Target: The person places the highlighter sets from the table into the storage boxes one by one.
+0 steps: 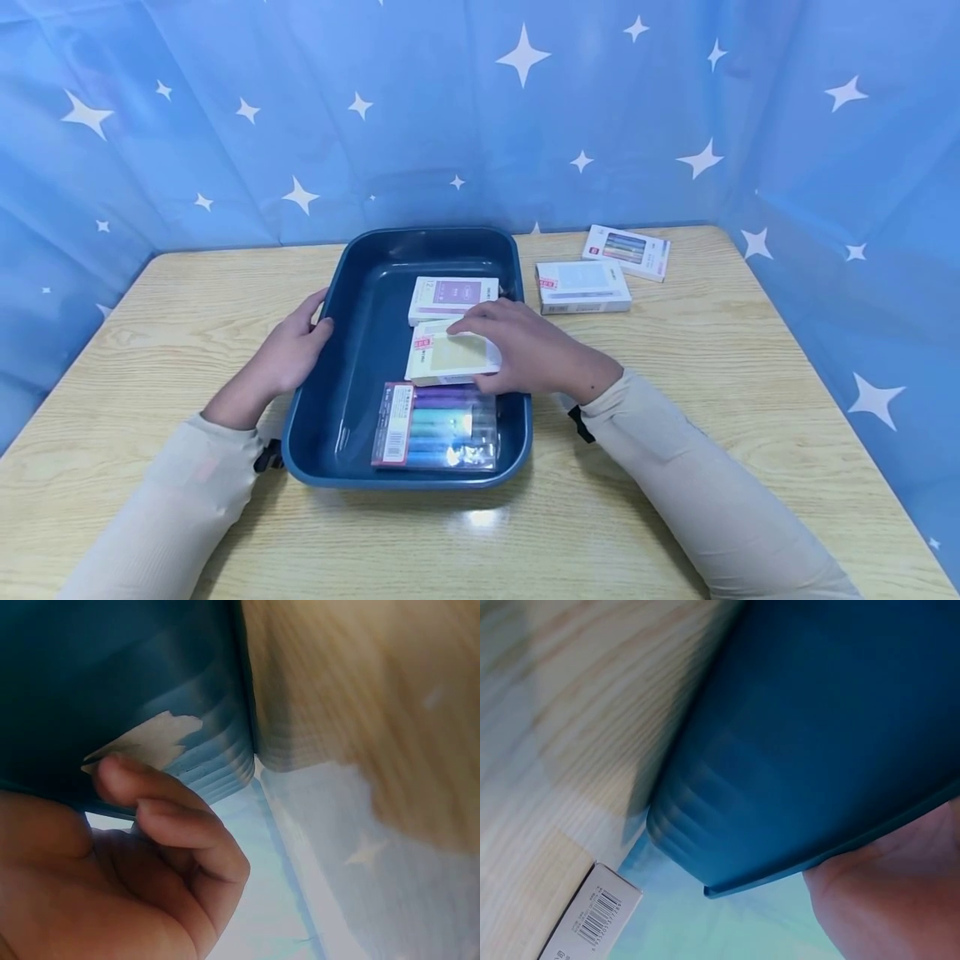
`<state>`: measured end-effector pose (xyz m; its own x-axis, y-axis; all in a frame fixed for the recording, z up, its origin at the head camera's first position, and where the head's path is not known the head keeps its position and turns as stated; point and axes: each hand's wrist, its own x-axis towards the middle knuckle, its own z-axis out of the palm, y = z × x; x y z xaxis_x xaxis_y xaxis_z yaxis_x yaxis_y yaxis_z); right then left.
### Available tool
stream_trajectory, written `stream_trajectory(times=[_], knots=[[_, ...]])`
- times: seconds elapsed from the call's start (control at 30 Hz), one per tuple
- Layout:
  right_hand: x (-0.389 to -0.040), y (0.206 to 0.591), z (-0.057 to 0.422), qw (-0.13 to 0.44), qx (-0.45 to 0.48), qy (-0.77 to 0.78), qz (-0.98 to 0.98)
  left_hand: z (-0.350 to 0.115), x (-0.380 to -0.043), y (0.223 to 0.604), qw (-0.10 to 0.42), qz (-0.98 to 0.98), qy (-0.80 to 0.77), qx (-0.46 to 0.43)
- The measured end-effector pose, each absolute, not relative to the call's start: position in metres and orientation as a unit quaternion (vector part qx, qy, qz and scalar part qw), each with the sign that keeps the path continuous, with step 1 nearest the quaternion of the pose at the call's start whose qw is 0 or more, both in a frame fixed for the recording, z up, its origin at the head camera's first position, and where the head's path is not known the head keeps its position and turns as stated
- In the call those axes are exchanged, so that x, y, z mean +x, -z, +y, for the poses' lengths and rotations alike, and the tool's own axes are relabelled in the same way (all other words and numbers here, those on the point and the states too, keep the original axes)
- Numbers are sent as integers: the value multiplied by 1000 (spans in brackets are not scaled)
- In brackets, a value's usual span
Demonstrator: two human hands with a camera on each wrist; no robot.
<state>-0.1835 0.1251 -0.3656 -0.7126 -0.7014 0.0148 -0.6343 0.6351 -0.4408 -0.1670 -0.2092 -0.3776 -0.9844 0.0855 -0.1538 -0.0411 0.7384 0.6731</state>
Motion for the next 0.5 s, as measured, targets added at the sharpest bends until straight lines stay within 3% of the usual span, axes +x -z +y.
stream_trajectory(times=[0.5], knots=[[-183,365,125,90,-370,203,902,-210,-168,379,90,928,-360,10]])
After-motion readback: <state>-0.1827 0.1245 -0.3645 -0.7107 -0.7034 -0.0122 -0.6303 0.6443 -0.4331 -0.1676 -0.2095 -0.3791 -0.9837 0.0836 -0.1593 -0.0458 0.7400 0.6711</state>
